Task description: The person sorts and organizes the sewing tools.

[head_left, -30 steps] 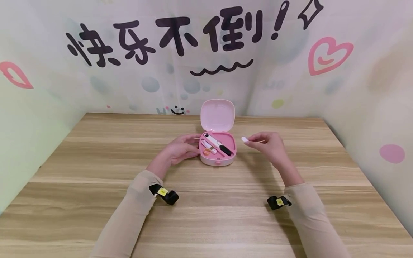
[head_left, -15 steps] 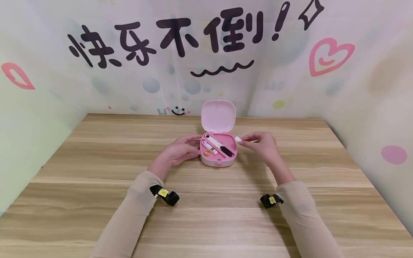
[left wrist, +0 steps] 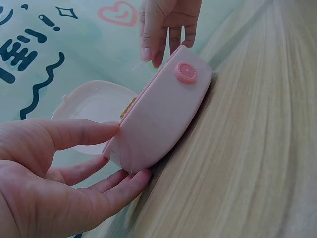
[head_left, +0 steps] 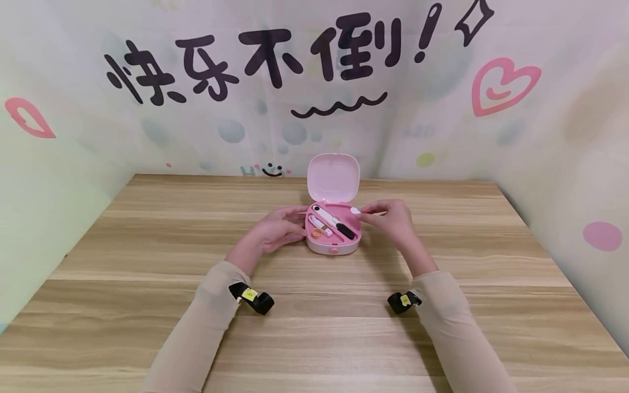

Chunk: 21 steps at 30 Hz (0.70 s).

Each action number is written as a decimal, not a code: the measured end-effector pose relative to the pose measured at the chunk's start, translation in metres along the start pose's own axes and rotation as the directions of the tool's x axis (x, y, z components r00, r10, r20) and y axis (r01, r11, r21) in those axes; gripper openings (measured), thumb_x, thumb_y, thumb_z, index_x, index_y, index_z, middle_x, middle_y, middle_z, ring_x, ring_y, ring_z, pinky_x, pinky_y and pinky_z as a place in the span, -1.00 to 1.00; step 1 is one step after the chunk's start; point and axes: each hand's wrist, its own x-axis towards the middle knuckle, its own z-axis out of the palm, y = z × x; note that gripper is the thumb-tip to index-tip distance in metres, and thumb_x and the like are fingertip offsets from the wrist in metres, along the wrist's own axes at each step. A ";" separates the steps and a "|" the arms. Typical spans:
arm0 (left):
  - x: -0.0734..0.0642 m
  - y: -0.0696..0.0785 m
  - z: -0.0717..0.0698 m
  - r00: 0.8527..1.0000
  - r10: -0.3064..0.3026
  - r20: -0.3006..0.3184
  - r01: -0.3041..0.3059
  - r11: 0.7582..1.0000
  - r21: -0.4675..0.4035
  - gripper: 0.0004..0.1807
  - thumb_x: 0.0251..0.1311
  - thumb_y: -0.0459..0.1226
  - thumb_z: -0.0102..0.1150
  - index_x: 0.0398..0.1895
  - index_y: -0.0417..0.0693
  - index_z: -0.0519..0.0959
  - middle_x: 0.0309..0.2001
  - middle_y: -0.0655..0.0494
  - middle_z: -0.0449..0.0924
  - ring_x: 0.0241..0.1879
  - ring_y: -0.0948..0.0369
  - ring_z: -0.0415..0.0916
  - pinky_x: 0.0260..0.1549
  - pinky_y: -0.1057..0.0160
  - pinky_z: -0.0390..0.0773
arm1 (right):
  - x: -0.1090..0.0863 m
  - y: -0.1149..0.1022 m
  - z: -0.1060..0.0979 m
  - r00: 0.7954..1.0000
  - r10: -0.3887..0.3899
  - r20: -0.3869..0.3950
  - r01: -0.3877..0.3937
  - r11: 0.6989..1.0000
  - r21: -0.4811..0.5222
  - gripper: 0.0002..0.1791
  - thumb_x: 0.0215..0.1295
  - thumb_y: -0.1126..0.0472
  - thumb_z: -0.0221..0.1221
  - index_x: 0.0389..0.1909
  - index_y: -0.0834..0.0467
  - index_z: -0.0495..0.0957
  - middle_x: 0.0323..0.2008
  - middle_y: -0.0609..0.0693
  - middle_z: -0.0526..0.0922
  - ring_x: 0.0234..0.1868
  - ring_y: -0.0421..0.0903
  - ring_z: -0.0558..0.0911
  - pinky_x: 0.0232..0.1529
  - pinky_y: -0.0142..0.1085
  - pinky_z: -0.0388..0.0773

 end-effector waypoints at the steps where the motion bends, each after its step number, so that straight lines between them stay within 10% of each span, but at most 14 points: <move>1: 0.000 0.000 0.000 1.000 0.000 0.000 0.000 1.000 0.000 -0.20 0.38 -0.67 -0.04 0.67 -0.23 0.10 0.62 -0.28 0.12 0.55 -0.17 0.22 0.55 -0.06 0.33 | 0.001 -0.001 0.001 1.000 0.002 -0.001 -0.002 1.000 0.002 -0.72 0.34 0.21 0.44 -0.08 0.33 0.78 -0.06 0.23 0.81 -0.05 0.07 0.67 -0.18 -0.40 0.56; 21: -0.002 0.001 0.001 1.000 -0.002 0.001 0.002 1.000 -0.001 -0.20 0.39 -0.67 -0.04 0.68 -0.23 0.08 0.62 -0.29 0.11 0.57 -0.17 0.19 0.55 -0.06 0.31 | 0.013 -0.009 0.021 0.996 0.080 0.024 -0.081 0.996 0.040 -0.67 0.33 0.12 0.46 -0.05 0.30 0.78 0.06 0.21 0.69 -0.04 -0.02 0.43 -0.26 -0.35 0.42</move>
